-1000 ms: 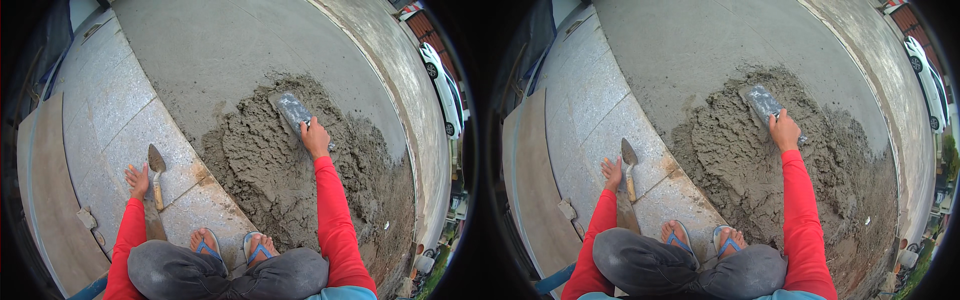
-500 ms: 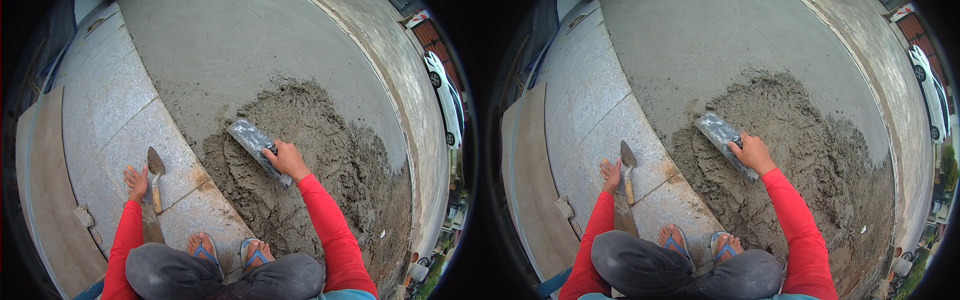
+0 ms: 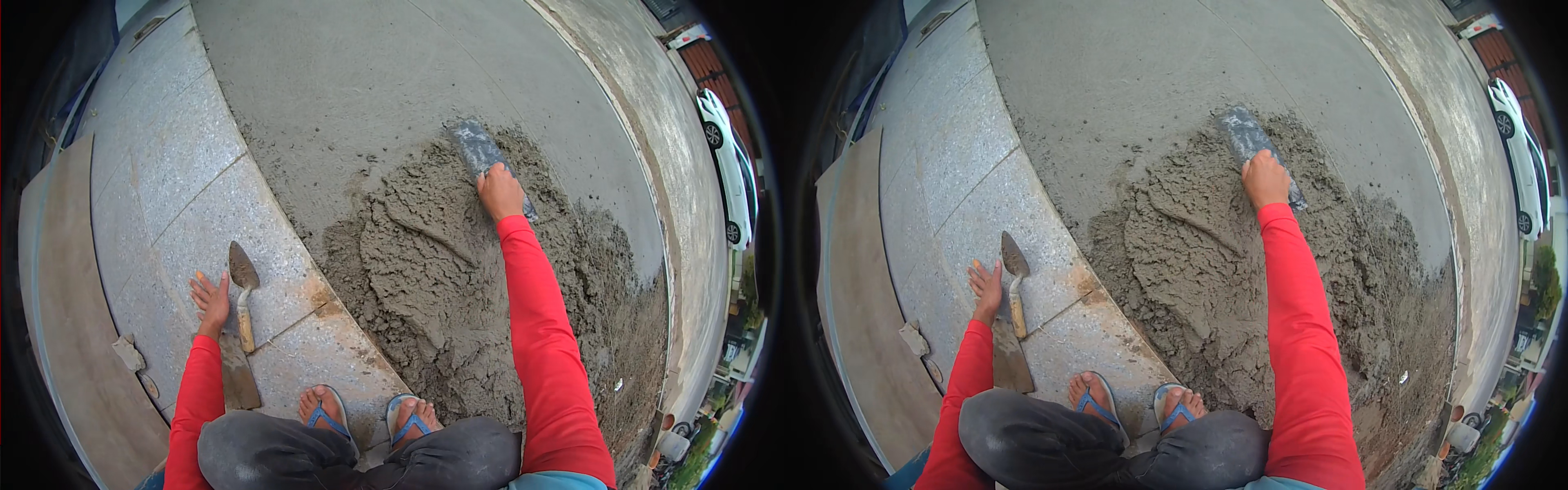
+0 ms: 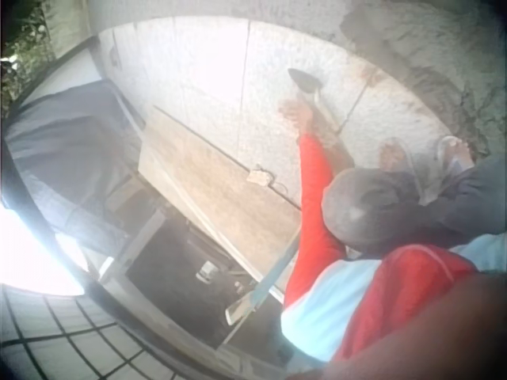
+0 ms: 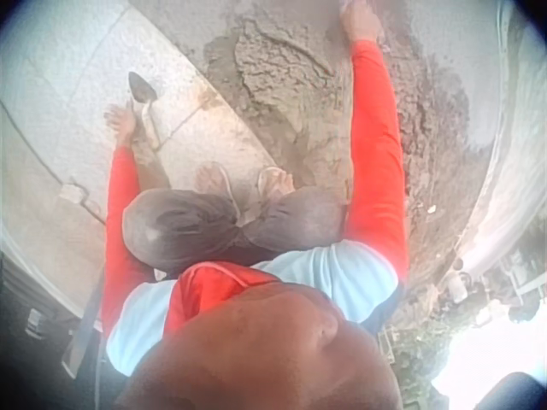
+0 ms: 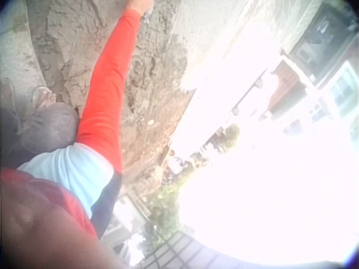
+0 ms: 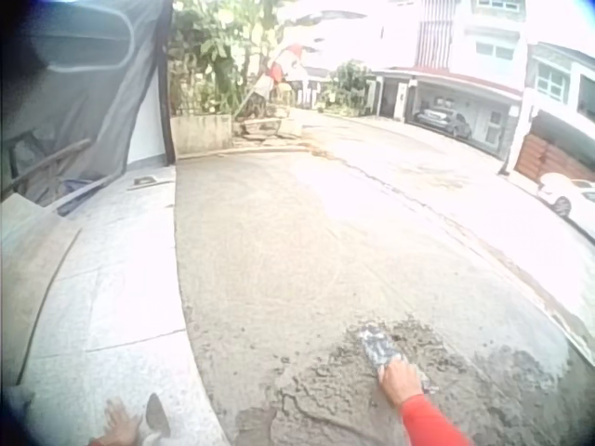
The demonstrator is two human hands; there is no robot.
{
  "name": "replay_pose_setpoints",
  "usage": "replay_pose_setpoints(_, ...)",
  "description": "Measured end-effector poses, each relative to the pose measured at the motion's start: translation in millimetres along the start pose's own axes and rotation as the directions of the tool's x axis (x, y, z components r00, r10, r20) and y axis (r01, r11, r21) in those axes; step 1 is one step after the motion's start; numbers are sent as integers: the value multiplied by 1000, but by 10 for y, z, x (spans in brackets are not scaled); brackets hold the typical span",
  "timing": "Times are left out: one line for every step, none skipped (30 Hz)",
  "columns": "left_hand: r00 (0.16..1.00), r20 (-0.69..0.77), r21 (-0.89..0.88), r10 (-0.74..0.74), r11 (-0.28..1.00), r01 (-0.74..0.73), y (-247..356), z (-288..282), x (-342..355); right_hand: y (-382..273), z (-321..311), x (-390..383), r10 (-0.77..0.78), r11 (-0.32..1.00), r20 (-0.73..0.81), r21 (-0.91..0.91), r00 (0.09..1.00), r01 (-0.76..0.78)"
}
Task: The person scoops wet cement into a bucket using a shovel, pours it onto a dirt surface, and then uses a trowel and a leveling tool to smooth and flatten the cement mixture.
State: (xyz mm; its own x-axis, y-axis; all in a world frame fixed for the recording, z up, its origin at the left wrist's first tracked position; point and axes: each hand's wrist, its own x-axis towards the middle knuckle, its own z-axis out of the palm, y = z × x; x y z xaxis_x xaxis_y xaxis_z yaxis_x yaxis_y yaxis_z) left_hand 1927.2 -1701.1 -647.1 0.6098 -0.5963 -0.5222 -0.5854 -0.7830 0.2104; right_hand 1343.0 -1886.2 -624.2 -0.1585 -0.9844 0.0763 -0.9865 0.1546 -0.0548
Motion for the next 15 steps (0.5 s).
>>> replay_pose_setpoints(1000,-20,3,-8,1000,8,-24,-13,-10,145,-47,81,81,995,66,54,995,-85)
replay_pose_setpoints(1000,-14,3,-2,1000,2,-34,2,-2,253,-89,160,189,979,106,54,976,-196)
replay_pose_setpoints(1000,-25,7,-4,1000,4,-47,13,16,341,-111,213,298,950,145,48,944,-307)
replay_pose_setpoints(999,-35,12,-3,1000,3,-43,34,22,385,-85,230,309,947,138,41,941,-317)
replay_pose_setpoints(999,-35,20,4,1000,-4,-53,12,4,202,-117,212,280,948,105,126,954,-292)
replay_pose_setpoints(999,-32,31,-12,999,13,-37,-4,-1,-14,-161,209,256,941,63,210,965,-264)
replay_pose_setpoints(999,-27,45,-29,999,30,-42,-12,-16,-258,-191,182,168,955,99,231,981,-187)
replay_pose_setpoints(1000,-24,59,-17,998,19,-122,-23,-7,-504,-224,138,75,972,132,213,988,-102)
replay_pose_setpoints(999,-49,40,-19,999,21,-220,-39,55,-697,-205,118,-9,980,168,198,986,-25)
replay_pose_setpoints(998,-65,17,-14,1000,15,-243,-3,106,-704,-71,124,-63,985,142,171,988,38)
replay_pose_setpoints(999,-47,23,12,1000,-11,-229,50,99,-497,64,143,-35,988,140,153,990,13)
replay_pose_setpoints(999,-34,12,4,1000,-4,-187,102,86,-196,180,202,59,991,73,119,996,-68)
replay_pose_setpoints(999,-34,3,-15,1000,15,-154,113,90,48,222,276,139,985,5,103,990,-139)
replay_pose_setpoints(999,-35,8,-14,1000,14,-163,82,106,266,199,320,204,975,56,83,977,-208)
replay_pose_setpoints(998,-55,9,-12,1000,12,-220,26,104,385,166,314,205,977,59,53,977,-208)
